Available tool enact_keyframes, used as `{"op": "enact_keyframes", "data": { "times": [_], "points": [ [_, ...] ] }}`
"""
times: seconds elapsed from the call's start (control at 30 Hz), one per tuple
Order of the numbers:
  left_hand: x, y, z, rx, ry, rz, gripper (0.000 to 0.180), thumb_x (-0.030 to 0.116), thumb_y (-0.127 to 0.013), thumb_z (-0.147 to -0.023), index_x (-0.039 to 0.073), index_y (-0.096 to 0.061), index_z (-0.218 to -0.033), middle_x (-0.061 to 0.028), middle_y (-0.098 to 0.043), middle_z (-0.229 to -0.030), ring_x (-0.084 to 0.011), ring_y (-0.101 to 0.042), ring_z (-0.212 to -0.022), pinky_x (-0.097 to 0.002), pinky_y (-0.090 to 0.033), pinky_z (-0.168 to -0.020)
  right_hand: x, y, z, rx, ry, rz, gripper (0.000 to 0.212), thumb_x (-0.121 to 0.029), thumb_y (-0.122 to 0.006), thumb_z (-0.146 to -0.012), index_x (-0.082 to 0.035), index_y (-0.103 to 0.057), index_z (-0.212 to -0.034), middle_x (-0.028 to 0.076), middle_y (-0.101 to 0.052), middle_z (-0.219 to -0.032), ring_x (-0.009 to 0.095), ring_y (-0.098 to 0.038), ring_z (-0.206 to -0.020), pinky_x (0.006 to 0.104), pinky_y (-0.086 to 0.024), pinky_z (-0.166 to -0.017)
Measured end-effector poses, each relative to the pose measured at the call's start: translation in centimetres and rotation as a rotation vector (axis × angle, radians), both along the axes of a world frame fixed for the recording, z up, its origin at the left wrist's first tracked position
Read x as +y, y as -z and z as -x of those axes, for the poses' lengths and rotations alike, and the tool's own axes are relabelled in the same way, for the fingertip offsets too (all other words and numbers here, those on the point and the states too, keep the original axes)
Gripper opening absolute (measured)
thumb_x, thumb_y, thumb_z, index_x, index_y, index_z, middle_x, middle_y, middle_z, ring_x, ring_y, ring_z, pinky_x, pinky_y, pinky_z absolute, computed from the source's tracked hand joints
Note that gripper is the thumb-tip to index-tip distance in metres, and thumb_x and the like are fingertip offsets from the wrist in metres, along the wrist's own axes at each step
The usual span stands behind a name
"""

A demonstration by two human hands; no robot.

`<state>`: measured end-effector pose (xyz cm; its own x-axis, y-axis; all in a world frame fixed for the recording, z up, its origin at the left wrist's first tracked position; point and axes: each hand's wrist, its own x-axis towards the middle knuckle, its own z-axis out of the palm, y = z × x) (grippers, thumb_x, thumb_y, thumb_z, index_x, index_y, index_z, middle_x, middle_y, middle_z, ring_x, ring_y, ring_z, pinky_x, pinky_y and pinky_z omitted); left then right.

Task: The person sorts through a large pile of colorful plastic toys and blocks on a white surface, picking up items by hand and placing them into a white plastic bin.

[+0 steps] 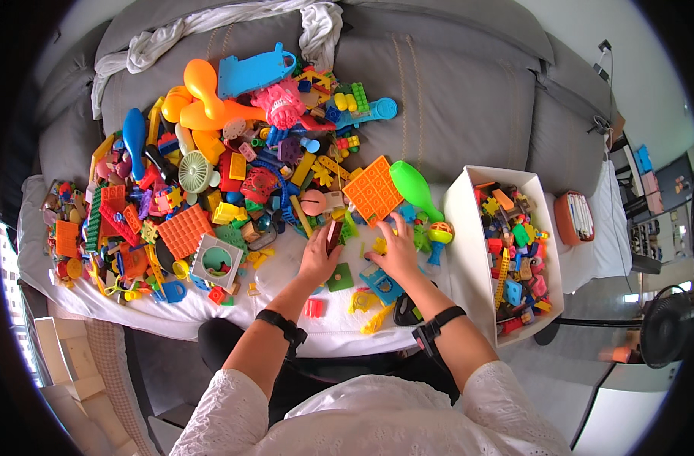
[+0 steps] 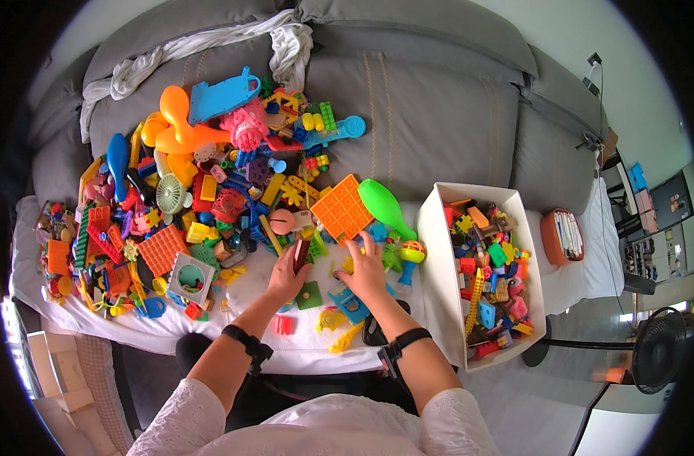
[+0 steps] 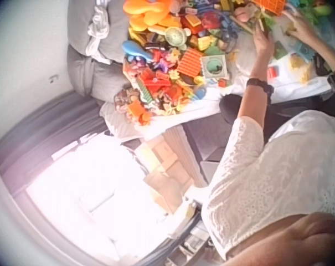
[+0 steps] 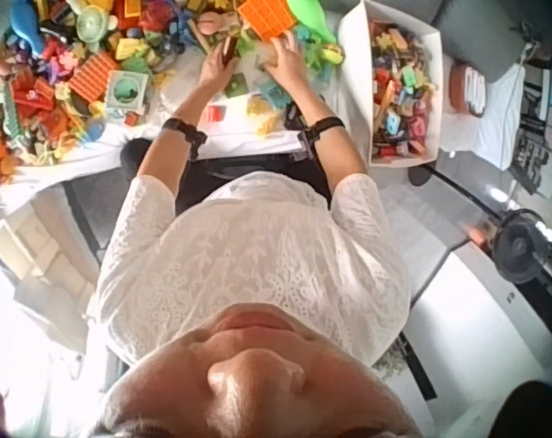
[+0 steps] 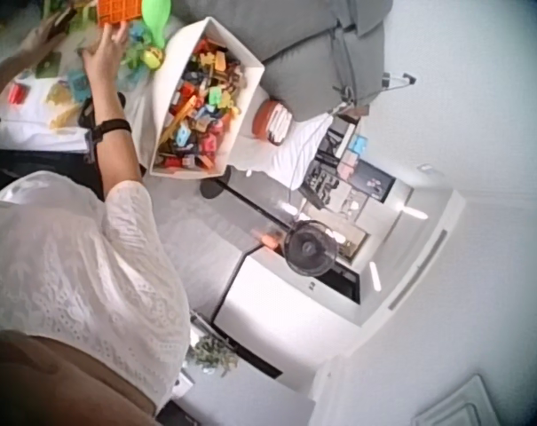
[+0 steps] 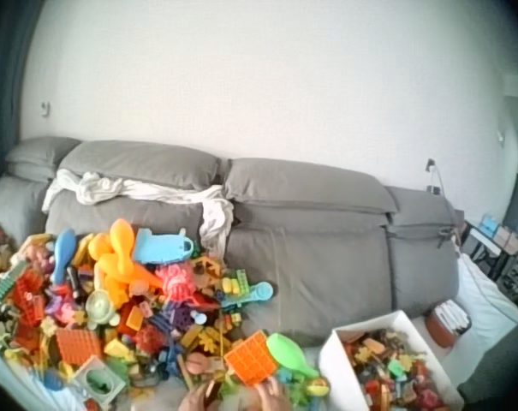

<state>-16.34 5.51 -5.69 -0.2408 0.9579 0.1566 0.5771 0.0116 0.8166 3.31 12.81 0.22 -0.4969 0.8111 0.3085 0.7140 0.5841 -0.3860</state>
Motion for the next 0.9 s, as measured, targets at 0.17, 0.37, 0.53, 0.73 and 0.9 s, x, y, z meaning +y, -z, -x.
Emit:
{"op": "enact_keyframes", "data": {
  "times": [0.17, 0.37, 0.53, 0.73, 0.9],
  "points": [
    [0.6, -1.8, -0.8, -0.09, 0.062, 0.038, 0.061, 0.018, -0.065, -0.084, -0.001, -0.04, -0.137, -0.0231, -0.052, -0.123, -0.042, -0.051, -0.113, -0.0427, -0.043, -0.097, 2.2, 1.1, -0.6, -0.011, -0.044, 0.195, 0.07, -0.017, -0.083, -0.065, -0.013, -0.049, -0.127, 0.017, -0.045, -0.131, 0.041, -0.052, -0.112, 0.0461, -0.046, -0.092],
    [0.1, -1.5, -0.2, -0.064, 0.058, 0.048, 0.061, 0.018, -0.065, -0.085, 0.001, -0.04, -0.137, -0.0229, -0.051, -0.124, -0.0418, -0.051, -0.114, -0.0428, -0.043, -0.096, 0.2, 1.7, -1.2, 0.065, -0.215, 0.344, 0.061, -0.02, -0.08, -0.069, -0.015, -0.049, -0.122, 0.017, -0.048, -0.122, 0.038, -0.054, -0.109, 0.0472, -0.049, -0.083],
    [0.1, -1.5, -0.4, -0.065, 0.047, 0.033, 0.059, 0.018, -0.064, -0.085, 0.001, -0.04, -0.137, -0.0232, -0.051, -0.125, -0.0423, -0.05, -0.115, -0.0428, -0.043, -0.096, -0.6, 1.4, 1.5, -0.216, -0.103, 0.163, 0.058, -0.026, -0.08, -0.069, -0.011, -0.049, -0.115, 0.019, -0.048, -0.112, 0.041, -0.054, -0.1, 0.0447, -0.05, -0.085],
    [0.4, -1.1, -0.7, -0.071, 0.047, 0.016, 0.06, 0.018, -0.065, -0.085, 0.001, -0.04, -0.138, -0.0236, -0.051, -0.125, -0.0422, -0.05, -0.115, -0.0433, -0.042, -0.097, -0.6, 4.6, 3.6, -0.461, 0.032, -0.059, 0.033, -0.01, -0.061, -0.082, 0.001, -0.047, -0.11, 0.021, -0.049, -0.109, 0.037, -0.055, -0.097, 0.0398, -0.055, -0.072],
    [0.1, -1.5, -0.5, -0.068, 0.048, 0.052, 0.06, 0.019, -0.065, -0.085, 0.001, -0.04, -0.137, -0.0242, -0.05, -0.125, -0.0428, -0.05, -0.116, -0.0438, -0.042, -0.098, 1.1, 3.4, 0.3, 0.03, -0.168, 0.297, 0.043, -0.004, -0.067, -0.074, -0.008, -0.051, -0.114, 0.015, -0.052, -0.118, 0.036, -0.054, -0.103, 0.0437, -0.051, -0.08]
  ]
}}
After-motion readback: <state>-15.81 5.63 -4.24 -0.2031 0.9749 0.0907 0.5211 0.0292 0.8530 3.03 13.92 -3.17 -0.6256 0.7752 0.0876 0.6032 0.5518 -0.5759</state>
